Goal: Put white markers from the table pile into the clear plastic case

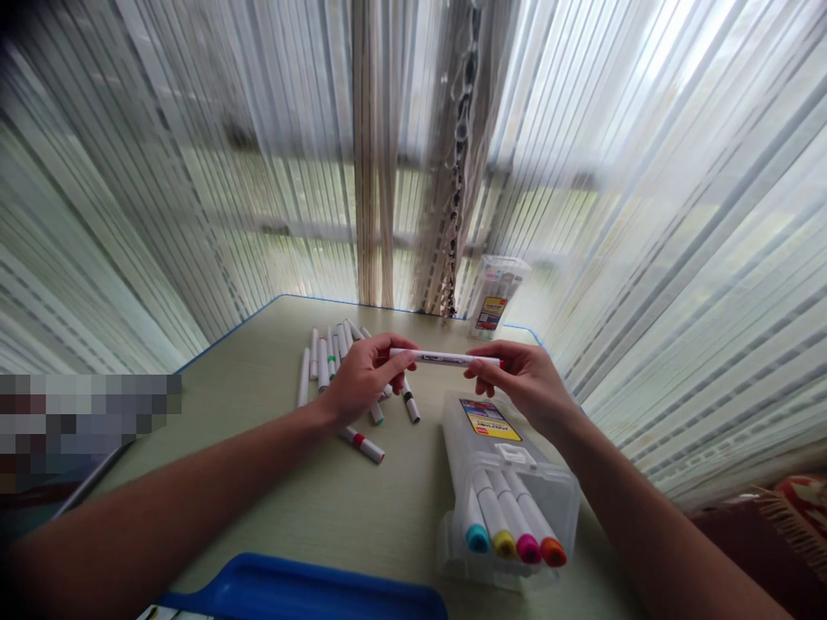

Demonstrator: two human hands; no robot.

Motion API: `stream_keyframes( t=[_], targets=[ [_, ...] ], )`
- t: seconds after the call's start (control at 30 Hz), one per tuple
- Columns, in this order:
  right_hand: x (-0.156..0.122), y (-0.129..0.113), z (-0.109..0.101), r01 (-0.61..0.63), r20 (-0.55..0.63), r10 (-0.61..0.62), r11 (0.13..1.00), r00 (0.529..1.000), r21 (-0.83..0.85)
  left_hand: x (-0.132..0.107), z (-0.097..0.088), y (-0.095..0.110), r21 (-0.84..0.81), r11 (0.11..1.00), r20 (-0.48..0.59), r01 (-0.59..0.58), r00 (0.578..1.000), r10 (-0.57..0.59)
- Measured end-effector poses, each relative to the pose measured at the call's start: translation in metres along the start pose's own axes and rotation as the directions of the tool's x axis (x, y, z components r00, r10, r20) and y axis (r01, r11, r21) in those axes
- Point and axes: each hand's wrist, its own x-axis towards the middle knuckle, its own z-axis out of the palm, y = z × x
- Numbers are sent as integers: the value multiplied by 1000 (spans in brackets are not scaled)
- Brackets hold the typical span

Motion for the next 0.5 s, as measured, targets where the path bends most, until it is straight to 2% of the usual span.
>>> stream_keyframes(
  t=[0.27,0.5],
  targets=[
    [0,4,-3,4,-9,-4,999,1000,35,-1,0,-1,48,999,14,-6,1000,6],
    [0,0,-1,0,-12,0,1000,1000,6,-1,1,-2,-8,1000,-3,13,1000,-13]
  ],
)
